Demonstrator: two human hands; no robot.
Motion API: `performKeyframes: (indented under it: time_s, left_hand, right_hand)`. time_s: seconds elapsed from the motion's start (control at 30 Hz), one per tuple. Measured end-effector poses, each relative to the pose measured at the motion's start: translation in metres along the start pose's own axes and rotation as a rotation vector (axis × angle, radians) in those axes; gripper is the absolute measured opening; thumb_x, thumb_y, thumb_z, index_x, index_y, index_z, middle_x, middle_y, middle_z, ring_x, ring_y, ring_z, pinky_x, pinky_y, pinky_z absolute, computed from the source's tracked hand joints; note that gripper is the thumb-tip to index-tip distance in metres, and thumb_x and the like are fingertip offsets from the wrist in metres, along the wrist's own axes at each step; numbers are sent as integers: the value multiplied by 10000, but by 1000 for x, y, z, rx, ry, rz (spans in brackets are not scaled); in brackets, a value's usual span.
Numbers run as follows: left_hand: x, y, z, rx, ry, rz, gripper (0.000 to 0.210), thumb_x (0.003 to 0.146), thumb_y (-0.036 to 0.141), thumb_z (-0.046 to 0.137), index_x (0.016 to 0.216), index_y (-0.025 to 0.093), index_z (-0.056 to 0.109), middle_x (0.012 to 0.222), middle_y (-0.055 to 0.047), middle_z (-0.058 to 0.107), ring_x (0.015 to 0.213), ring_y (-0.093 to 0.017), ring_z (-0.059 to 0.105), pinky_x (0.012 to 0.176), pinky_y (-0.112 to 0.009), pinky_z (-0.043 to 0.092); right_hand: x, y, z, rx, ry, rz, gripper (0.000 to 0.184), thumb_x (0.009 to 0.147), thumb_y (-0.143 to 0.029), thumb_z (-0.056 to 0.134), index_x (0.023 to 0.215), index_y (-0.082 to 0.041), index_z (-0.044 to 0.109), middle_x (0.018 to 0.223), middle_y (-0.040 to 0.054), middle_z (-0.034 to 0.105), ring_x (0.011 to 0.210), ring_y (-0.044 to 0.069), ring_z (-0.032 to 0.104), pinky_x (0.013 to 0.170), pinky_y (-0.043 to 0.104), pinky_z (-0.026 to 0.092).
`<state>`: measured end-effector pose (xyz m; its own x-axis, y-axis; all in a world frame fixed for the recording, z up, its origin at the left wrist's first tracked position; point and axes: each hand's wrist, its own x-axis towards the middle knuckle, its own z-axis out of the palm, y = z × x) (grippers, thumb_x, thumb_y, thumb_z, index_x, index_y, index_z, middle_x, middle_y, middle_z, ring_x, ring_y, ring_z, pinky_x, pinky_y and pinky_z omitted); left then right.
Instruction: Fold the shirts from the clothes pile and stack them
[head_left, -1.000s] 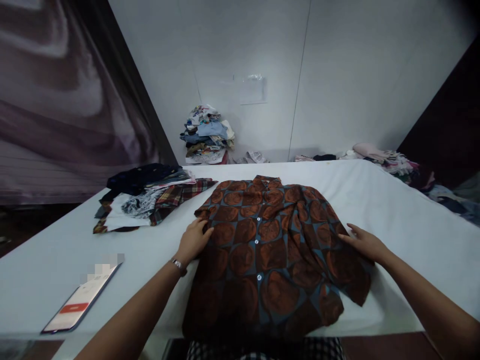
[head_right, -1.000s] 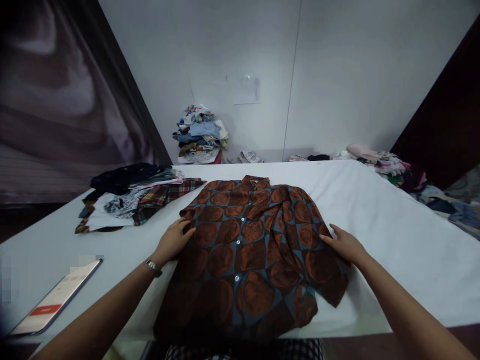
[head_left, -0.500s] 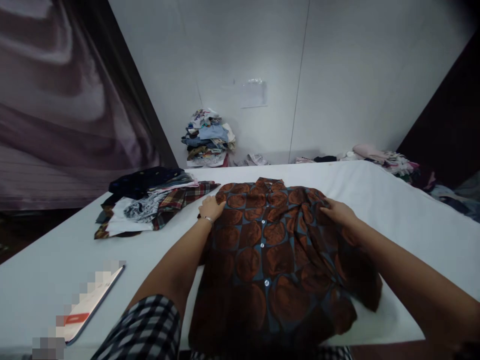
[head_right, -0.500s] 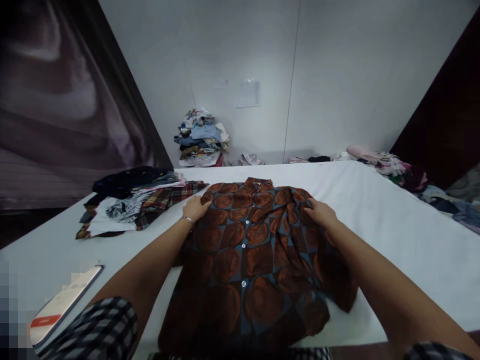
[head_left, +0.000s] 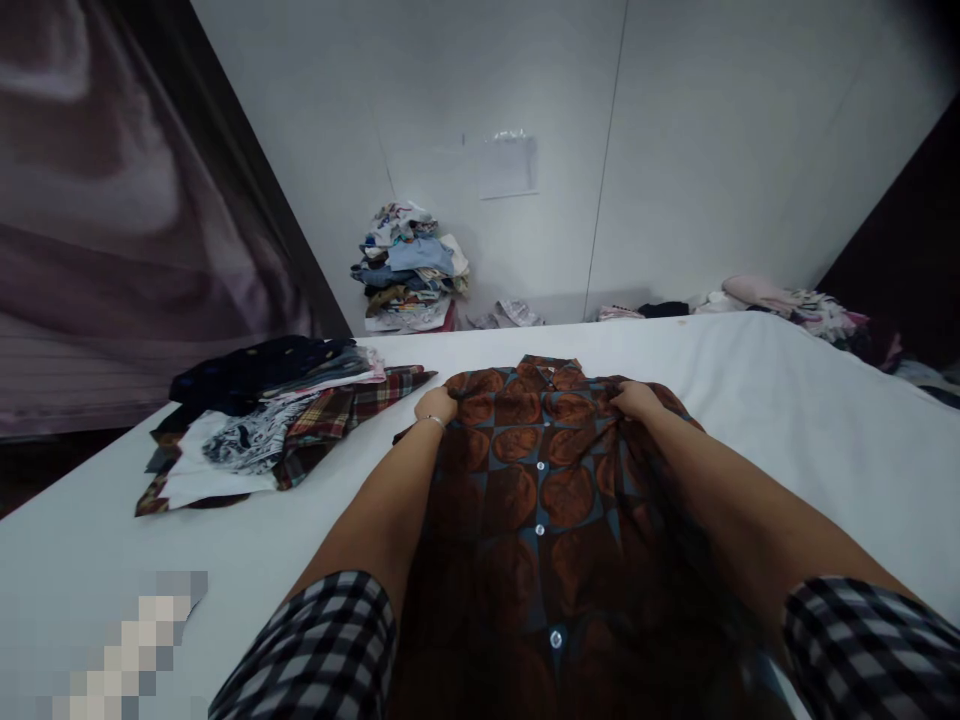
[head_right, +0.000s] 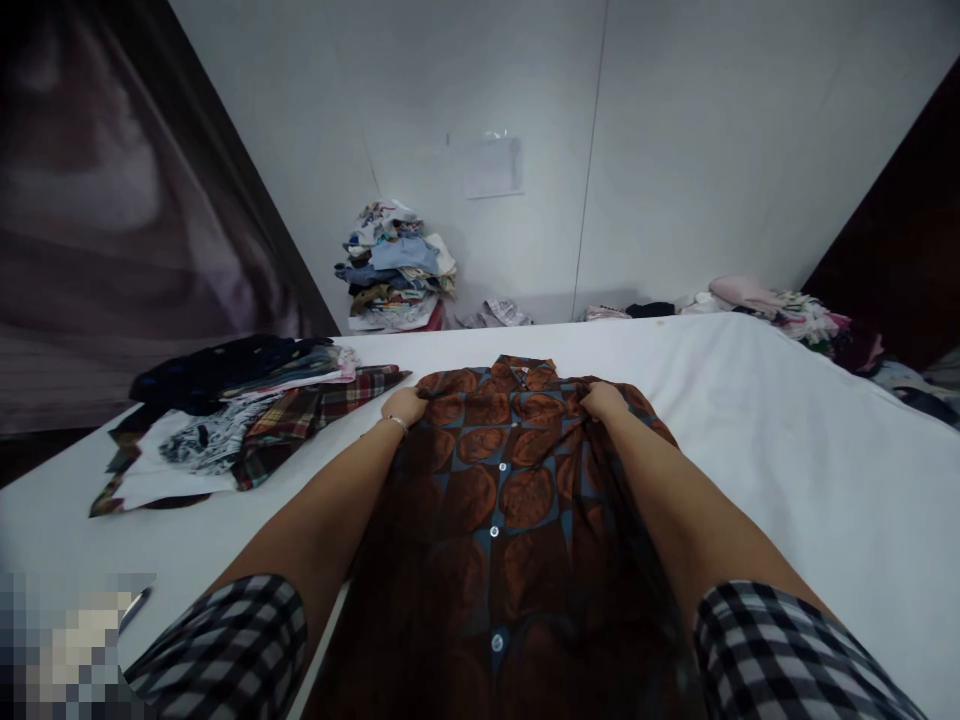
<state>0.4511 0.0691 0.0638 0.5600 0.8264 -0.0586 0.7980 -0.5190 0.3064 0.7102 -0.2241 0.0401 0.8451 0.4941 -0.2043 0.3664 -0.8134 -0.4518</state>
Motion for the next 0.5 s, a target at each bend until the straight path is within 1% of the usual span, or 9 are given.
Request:
performKeyframes:
  time_s: [0.07,0.13,0.2,0.27,0.33,0.4,0.43,0.47,0.5]
  left_hand:
    - [7,6,-6,-5,67,-8,346,794,396,535,1012,169,680,1072,-182,686,1023,-320,634,804,-378,483]
    - [16,13,-16,-6,151,-32,332,831,335,479,1037,149,660,1081,-198,675,1034,-318,628,821,-396,479]
    - [25,18,-27,-20,246,-54,335,865,301,421,1076,143,627,1096,-197,664,1048,-311,620,832,-407,476]
    - [33,20,-35,-48,286,-74,346,887,314,399,1116,140,591,1118,-191,652,1065,-307,610,842,-407,474]
    - [36,17,-35,-62,227,-102,404,880,378,443,1173,118,543,1185,-206,612,1095,-318,592,856,-404,469]
    - [30,11,-29,-47,170,-95,495,852,433,503,1220,103,499,1272,-221,544,1111,-328,578,870,-401,463]
    - [23,7,-25,-37,166,-58,509,847,445,515,1230,111,488,1301,-215,517,1113,-321,575,877,-393,460]
    - [14,2,-21,-30,176,1,489,853,444,509,1226,129,492,1312,-197,506,1114,-306,574,884,-380,457]
    - [1,-4,-18,-25,185,73,448,862,435,499,1208,152,507,1301,-172,515,1109,-288,576,889,-364,453]
  right_hand:
    - [9,-5,-4,-37,104,20,238,746,-259,578,935,-156,678,807,106,702,752,247,678,669,309,499]
    - [19,-14,-10,-16,259,32,267,793,-298,521,958,-146,667,952,145,695,935,281,652,761,328,487]
    - [29,-23,-16,65,413,3,322,839,-343,465,1020,-142,641,1037,158,676,1017,288,617,819,343,473]
    - [36,-30,-18,164,487,-45,378,839,-385,487,1111,-148,599,1061,152,671,1017,284,611,839,351,471]
    - [36,-34,-14,215,432,-72,516,802,-400,561,1252,-154,510,1086,150,664,1010,289,613,841,363,476]
    - [27,-35,-8,212,346,-101,678,775,-385,609,1375,-155,390,1110,149,657,1018,296,615,846,371,477]
    - [19,-34,-4,198,312,-132,701,783,-370,601,1405,-162,354,1118,141,657,1027,292,615,856,370,475]
    - [8,-31,-1,175,283,-178,669,800,-352,579,1407,-173,363,1123,128,659,1037,284,615,872,366,470]
    - [-4,-27,1,141,252,-240,595,815,-335,555,1376,-187,420,1122,113,665,1044,274,614,889,359,465]
